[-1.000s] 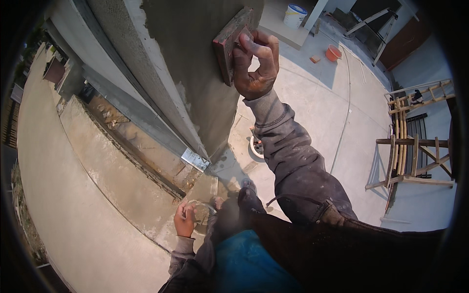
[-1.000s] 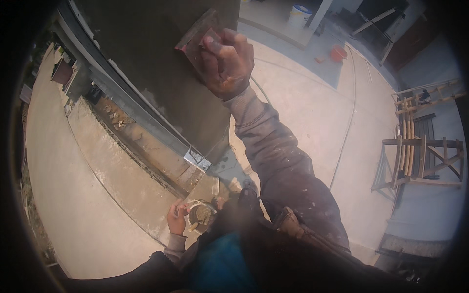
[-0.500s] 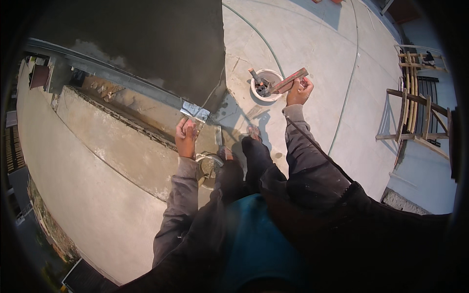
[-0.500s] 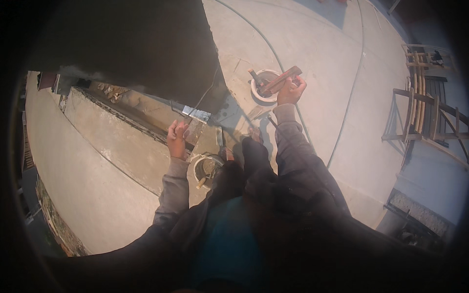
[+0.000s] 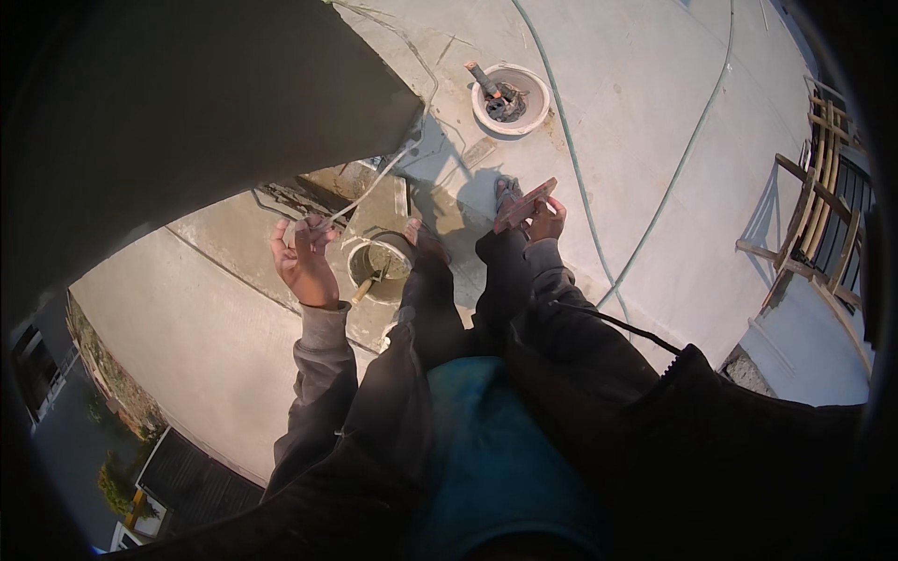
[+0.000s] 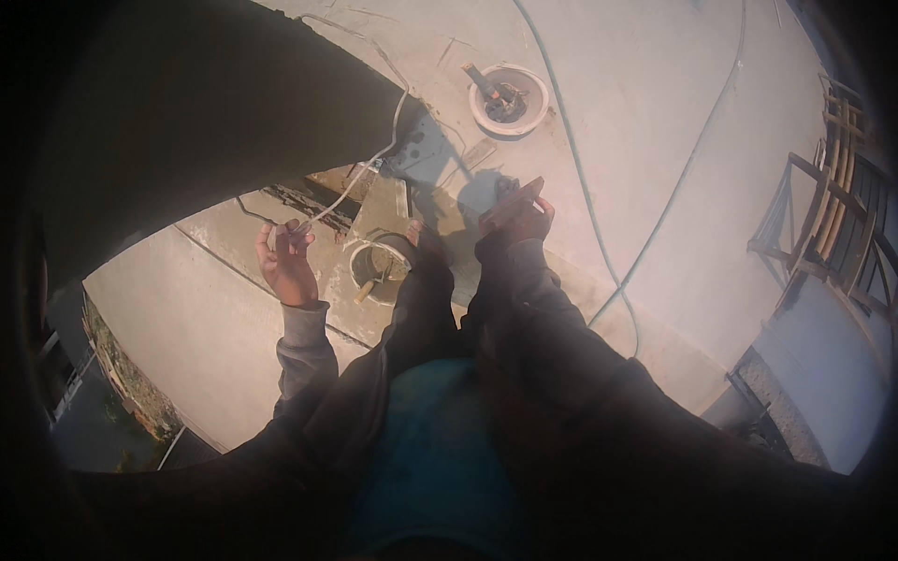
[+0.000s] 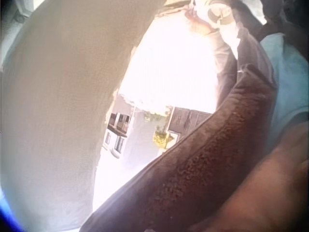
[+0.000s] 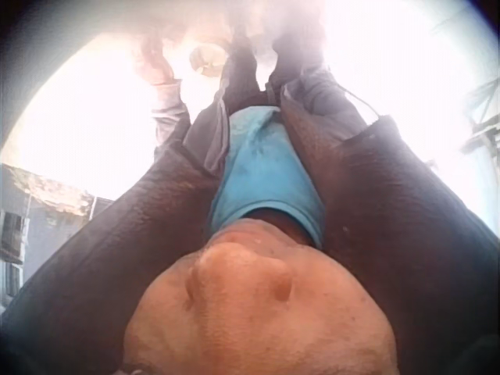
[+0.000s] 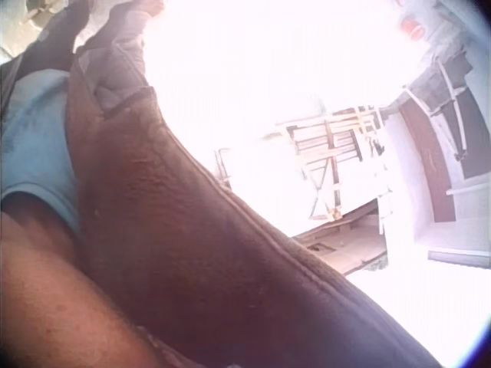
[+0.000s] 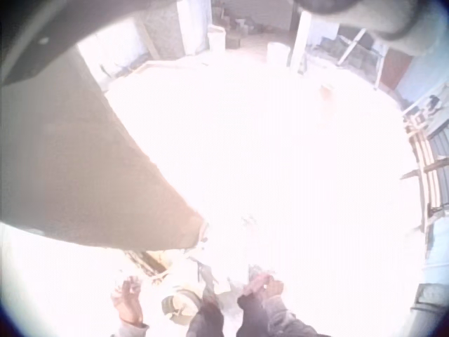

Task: The person applies and smooths plaster onto a vertical wall using a trowel and a float. They repeatedly scoop material from a bucket, apply it to the wall, and smooth the surface.

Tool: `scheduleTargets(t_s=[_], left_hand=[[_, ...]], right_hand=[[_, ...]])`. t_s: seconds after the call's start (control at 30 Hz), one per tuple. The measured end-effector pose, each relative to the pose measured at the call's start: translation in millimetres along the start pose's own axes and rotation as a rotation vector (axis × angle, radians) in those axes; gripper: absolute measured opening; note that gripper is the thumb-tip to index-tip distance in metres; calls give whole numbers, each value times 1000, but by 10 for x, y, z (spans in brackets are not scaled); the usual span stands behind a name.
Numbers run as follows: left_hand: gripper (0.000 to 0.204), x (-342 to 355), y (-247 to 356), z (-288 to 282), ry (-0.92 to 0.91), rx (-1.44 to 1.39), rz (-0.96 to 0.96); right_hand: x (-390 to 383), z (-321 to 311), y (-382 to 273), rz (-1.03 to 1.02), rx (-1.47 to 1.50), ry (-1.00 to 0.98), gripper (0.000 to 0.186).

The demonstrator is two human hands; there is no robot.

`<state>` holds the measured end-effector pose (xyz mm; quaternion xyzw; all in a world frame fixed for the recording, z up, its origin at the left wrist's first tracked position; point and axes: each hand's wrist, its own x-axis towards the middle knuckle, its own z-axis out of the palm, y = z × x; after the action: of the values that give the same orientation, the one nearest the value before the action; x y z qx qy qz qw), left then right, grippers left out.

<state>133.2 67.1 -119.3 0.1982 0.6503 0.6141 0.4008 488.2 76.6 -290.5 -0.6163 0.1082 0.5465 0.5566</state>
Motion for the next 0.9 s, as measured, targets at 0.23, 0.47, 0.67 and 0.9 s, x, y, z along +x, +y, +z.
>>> scheduleTargets(t_s=[0.23,0.47,0.67,0.9], left_hand=[[31,-199,546,262,141,-225,285],[30,16,-111,46,214,56,422],[31,484,-794,-189,230,325,768],[28,864,-3203,230,54,691,748]], right_hand=[[720,-201,286,138,-402,-220,45],[1405,-16,968,375,-311,-258,25],[2427,164,2108,369,-177,-210,24],[3079,268,2805,221,11,-353,25]])
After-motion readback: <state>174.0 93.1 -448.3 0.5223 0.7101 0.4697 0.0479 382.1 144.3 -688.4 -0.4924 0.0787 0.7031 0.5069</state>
